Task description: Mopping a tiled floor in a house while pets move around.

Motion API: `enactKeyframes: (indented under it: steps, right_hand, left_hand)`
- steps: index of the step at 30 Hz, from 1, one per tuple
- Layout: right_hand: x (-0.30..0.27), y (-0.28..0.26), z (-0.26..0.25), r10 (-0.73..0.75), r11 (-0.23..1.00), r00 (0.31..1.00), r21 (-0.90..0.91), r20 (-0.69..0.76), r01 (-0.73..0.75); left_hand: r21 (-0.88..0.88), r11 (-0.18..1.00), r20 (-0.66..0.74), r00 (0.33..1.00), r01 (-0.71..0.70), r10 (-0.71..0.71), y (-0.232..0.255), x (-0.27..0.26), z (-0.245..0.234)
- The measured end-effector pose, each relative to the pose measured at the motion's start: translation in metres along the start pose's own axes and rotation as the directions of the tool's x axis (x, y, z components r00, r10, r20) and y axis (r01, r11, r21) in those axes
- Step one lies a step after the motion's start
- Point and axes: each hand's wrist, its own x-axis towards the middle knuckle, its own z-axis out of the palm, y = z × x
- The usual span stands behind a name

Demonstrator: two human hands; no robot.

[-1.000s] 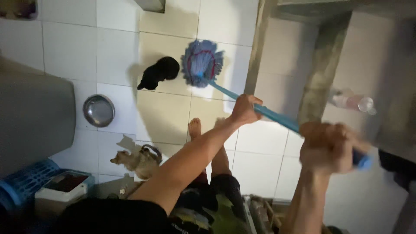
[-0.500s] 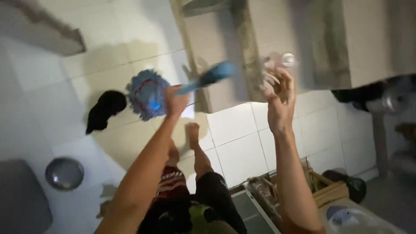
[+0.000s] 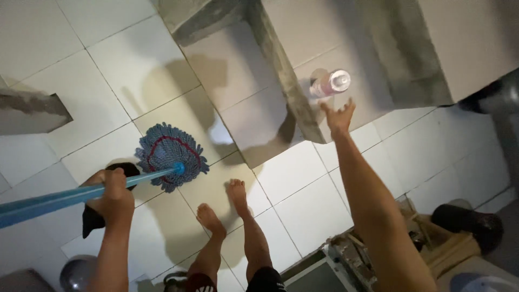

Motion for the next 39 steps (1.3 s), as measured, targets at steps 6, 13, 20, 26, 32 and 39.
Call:
enactKeyframes:
  steps: [6, 13, 20, 26, 32, 39]
  right_hand:
    - [0.033, -0.039, 0.018, -0.142, 0.987, 0.990, 0.073, 0.023, 0.140]
    - [0.012, -0.072, 0.035, -0.081, 0.975, 0.996, 0.209, 0.026, 0.073]
    - [-0.117, -0.104, 0.056, -0.378, 0.923, 0.917, -0.019, 0.129, 0.383]
    - [-0.264, -0.138, 0.046, -0.316, 0.945, 0.888, 0.192, 0.334, 0.264]
    - [-0.333, -0.175, 0.020, -0.310, 0.945, 0.831, 0.050, 0.462, 0.324]
    - [-0.353, -0.212, 0.005, -0.407, 0.894, 0.705, 0.096, 0.582, 0.437]
  left_hand:
    - [-0.408, 0.889, 0.102, 0.978, 0.209, -0.183, -0.006, -0.005, -0.012]
    - [-0.662, 0.747, 0.021, 0.997, 0.070, -0.075, 0.032, 0.004, -0.027]
    - [-0.661, 0.741, -0.014, 0.984, 0.123, -0.176, 0.047, -0.003, -0.040]
    - [-0.050, 0.992, -0.039, 0.993, 0.113, -0.115, -0.035, -0.054, -0.037]
    - [-0.185, 0.983, -0.096, 0.995, 0.016, -0.034, 0.063, -0.111, -0.029]
    - [-0.288, 0.941, -0.086, 0.974, 0.176, -0.209, 0.086, -0.171, -0.084]
